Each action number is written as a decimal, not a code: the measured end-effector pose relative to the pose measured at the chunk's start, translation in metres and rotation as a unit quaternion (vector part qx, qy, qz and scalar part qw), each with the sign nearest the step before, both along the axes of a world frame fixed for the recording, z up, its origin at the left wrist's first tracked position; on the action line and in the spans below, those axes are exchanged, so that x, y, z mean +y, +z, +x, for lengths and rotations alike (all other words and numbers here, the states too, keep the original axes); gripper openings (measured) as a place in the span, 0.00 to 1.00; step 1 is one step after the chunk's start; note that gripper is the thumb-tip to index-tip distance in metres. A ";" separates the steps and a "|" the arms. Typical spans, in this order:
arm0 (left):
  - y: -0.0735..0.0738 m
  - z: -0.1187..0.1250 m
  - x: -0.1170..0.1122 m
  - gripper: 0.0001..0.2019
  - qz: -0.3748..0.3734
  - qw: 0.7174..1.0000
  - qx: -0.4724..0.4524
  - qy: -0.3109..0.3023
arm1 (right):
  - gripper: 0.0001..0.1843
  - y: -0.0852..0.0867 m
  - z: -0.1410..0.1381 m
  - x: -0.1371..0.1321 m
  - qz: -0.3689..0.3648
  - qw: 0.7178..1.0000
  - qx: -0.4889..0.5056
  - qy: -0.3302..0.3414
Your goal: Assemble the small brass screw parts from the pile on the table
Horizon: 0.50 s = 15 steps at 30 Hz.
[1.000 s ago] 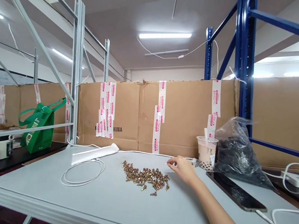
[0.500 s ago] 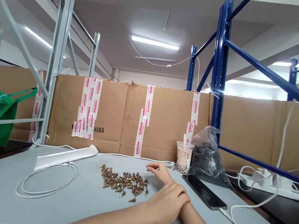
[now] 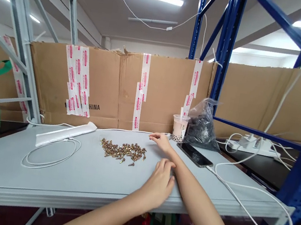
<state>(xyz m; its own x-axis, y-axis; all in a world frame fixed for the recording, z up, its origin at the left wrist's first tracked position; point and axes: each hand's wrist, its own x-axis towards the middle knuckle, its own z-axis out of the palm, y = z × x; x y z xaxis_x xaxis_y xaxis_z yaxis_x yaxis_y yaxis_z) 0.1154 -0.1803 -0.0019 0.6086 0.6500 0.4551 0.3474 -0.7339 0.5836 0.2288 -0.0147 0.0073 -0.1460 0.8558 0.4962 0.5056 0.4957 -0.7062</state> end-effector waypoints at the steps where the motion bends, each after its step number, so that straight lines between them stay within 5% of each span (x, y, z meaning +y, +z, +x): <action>1: -0.004 0.001 -0.002 0.20 0.002 1.000 0.008 -0.009 | 0.13 0.000 0.001 0.000 0.000 1.000 -0.003 0.002; 4: -0.011 0.004 -0.025 0.23 0.010 1.000 -0.003 -0.023 | 0.12 -0.001 0.004 0.000 -0.001 1.000 -0.015 0.006; 8: 0.001 0.005 -0.049 0.19 -0.007 0.998 -0.014 -0.057 | 0.13 -0.006 0.009 0.007 -0.005 1.000 -0.030 0.001; 12: 0.014 0.009 -0.026 0.21 -0.025 0.996 0.006 -0.083 | 0.13 -0.014 0.009 0.015 -0.041 0.998 -0.025 0.035; 15: 0.010 0.019 -0.003 0.26 -0.042 0.999 -0.027 -0.010 | 0.12 -0.015 0.007 0.015 -0.051 0.997 -0.033 0.054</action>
<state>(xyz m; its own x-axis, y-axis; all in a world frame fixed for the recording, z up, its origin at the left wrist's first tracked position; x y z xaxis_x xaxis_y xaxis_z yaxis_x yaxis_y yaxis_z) 0.1345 -0.1836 0.0076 0.5984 0.6751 0.4314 0.3001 -0.6881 0.6606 0.2357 0.0006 -0.0077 -0.2702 0.8785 0.3941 0.5000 0.4778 -0.7223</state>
